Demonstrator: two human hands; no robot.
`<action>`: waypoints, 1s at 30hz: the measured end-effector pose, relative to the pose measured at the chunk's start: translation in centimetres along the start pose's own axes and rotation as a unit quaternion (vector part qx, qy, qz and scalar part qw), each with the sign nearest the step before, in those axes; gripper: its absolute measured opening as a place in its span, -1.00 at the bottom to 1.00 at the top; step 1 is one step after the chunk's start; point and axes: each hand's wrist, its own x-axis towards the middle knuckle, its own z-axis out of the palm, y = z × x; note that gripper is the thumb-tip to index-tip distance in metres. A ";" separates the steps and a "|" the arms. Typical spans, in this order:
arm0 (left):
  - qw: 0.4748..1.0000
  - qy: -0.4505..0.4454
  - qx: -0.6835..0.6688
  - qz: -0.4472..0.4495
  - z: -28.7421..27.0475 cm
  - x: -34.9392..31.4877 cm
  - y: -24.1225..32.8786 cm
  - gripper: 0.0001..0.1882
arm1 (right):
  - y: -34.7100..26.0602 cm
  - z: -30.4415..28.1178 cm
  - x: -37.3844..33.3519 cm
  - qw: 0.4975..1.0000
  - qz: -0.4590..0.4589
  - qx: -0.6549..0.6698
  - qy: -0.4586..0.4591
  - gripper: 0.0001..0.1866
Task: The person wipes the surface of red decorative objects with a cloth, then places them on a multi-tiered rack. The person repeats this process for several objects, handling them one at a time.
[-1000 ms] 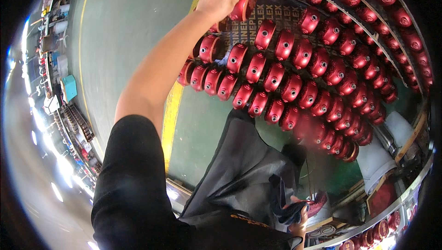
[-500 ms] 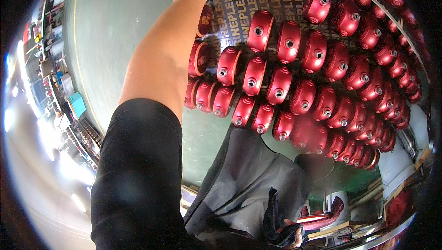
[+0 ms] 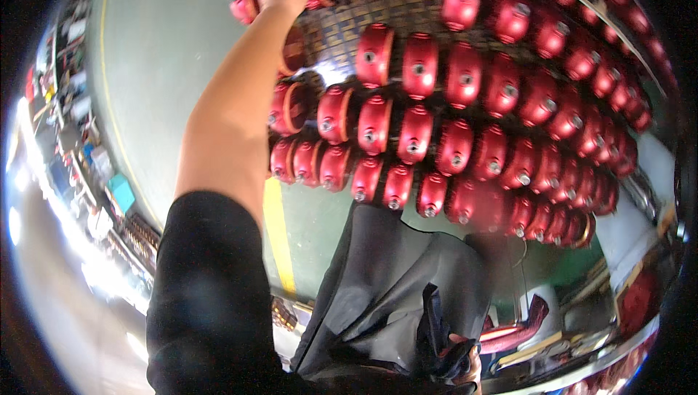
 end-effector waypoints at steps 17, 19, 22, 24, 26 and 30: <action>0.714 -0.105 -0.649 0.240 -36.0 -24.6 56.3 -0.85 | -5.2 -15.2 -9.0 0.942 -0.088 0.176 -0.273 -0.11; 0.631 -0.101 -0.703 0.312 -43.4 -26.0 66.5 -0.87 | -5.4 -19.2 -10.0 0.917 -0.131 0.204 -0.315 -0.17; 0.551 -0.062 -0.712 0.430 -53.9 -27.8 80.5 -0.89 | -4.9 -23.5 -11.5 0.910 -0.156 0.279 -0.265 -0.22; 0.500 -0.034 -0.721 0.479 -59.7 -29.5 89.5 -0.86 | -4.7 -25.9 -11.8 0.901 -0.215 0.299 -0.231 -0.35; 0.467 -0.017 -0.713 0.523 -64.1 -31.7 98.1 -0.92 | -4.3 -28.6 -12.7 0.903 -0.217 0.326 -0.175 -0.36; 0.533 -0.063 -0.656 0.530 -68.1 -36.4 112.1 -0.65 | -3.4 -32.9 -14.0 0.854 -0.293 0.400 -0.160 -0.43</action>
